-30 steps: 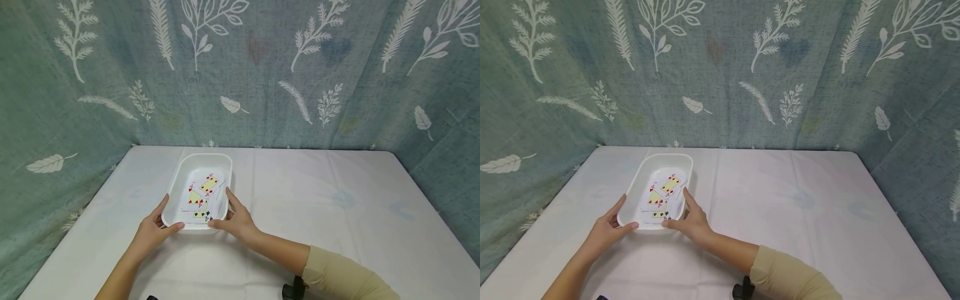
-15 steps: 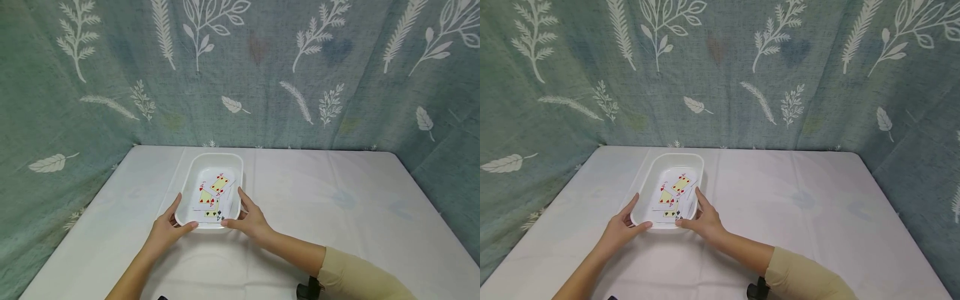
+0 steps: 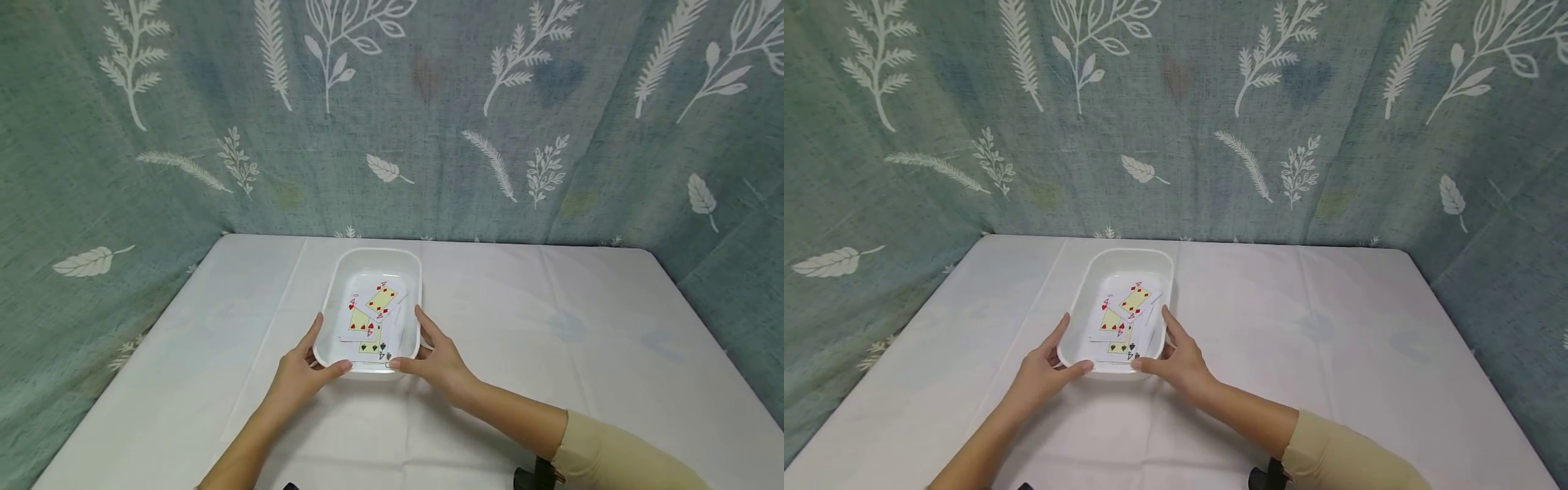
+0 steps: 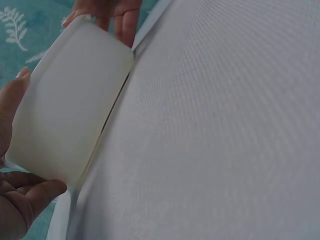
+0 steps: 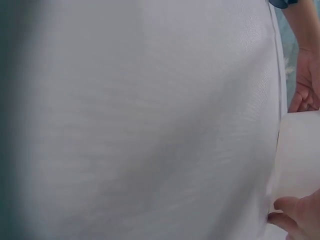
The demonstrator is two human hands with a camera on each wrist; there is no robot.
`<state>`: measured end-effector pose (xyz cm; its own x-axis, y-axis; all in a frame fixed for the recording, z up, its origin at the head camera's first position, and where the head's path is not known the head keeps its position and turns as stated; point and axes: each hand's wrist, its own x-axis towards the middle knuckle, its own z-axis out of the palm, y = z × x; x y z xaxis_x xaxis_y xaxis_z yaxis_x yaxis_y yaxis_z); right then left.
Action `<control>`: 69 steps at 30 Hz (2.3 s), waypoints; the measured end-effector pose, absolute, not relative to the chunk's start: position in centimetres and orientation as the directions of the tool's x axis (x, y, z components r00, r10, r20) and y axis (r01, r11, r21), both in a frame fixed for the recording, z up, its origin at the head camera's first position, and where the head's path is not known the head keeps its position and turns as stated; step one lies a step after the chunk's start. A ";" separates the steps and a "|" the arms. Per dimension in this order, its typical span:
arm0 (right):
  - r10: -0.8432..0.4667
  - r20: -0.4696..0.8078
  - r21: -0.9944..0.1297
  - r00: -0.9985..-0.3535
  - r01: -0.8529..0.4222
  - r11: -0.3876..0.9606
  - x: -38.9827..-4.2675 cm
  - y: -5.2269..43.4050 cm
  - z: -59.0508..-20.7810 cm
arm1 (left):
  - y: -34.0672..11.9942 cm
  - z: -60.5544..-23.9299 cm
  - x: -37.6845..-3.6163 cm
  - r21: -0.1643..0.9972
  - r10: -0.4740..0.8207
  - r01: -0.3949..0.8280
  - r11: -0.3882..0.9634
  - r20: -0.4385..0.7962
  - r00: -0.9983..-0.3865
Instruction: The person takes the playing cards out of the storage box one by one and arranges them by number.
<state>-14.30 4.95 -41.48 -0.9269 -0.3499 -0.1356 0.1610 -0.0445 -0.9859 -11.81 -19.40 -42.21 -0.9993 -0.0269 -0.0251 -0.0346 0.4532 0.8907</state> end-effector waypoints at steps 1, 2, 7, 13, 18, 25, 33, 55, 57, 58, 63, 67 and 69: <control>-0.349 -0.135 -0.985 -0.927 0.163 -0.050 -14.2 5.1 -41.5 | -19.2 -42.3 -11.8 0.892 -0.024 -0.031 0.450 -0.022 -0.999; -0.348 -0.134 -0.985 -0.928 0.163 -0.056 -14.2 5.3 -41.5 | -19.0 -42.3 -11.8 0.895 -0.022 -0.028 0.446 -0.021 -1.000; -0.327 -0.134 -0.985 -0.936 0.161 -0.059 -14.1 6.1 -41.4 | -18.2 -42.3 -11.7 0.903 -0.011 -0.014 0.430 -0.010 -1.000; -0.292 -0.142 -0.987 -0.946 0.159 -0.038 -14.0 7.2 -41.4 | -17.1 -42.2 -11.8 0.913 0.002 -0.003 0.409 -0.004 -1.000; -0.277 -0.153 -0.985 -0.949 0.168 -0.032 -13.8 8.5 -41.2 | -15.9 -42.5 -11.9 0.917 0.012 0.009 0.400 0.004 -1.000; -0.268 -0.178 -0.983 -0.947 0.184 0.001 -13.5 9.9 -41.2 | -14.6 -42.8 -11.7 0.923 0.019 0.016 0.384 0.010 -1.000; -0.273 -0.192 -0.981 -0.943 0.194 0.020 -13.5 11.6 -41.0 | -13.1 -42.9 -11.7 0.929 0.051 0.037 0.368 0.020 -0.999; -0.264 -0.217 -0.976 -0.940 0.207 0.064 -13.2 15.8 -40.8 | -10.5 -43.6 -12.3 0.978 0.153 0.051 0.203 0.020 -0.988; -0.263 -0.217 -0.976 -0.940 0.207 0.066 -13.3 16.0 -40.9 | -10.4 -43.8 -12.4 0.980 0.161 0.055 0.191 0.024 -0.987; -0.264 -0.216 -0.976 -0.940 0.205 0.068 -13.3 16.1 -40.9 | -10.4 -43.9 -12.4 0.980 0.160 0.061 0.188 0.031 -0.987; -0.277 -0.212 -0.977 -0.937 0.201 0.070 -13.5 16.2 -41.1 | -10.7 -44.6 -12.5 0.982 0.154 0.100 0.160 0.075 -0.985; -0.286 -0.206 -0.978 -0.936 0.193 0.073 -13.6 16.3 -41.2 | -10.9 -44.9 -12.5 0.984 0.172 0.132 0.118 0.111 -0.979; -0.293 -0.202 -0.979 -0.935 0.189 0.073 -13.6 16.3 -41.3 | -10.9 -45.1 -12.6 0.984 0.179 0.147 0.099 0.127 -0.976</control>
<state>-13.64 16.34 -41.29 -0.9345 -0.2929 -0.2022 0.1890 0.0729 -0.9793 -12.58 -10.91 -45.07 -0.9756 0.1790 0.1273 0.1466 0.0990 0.9842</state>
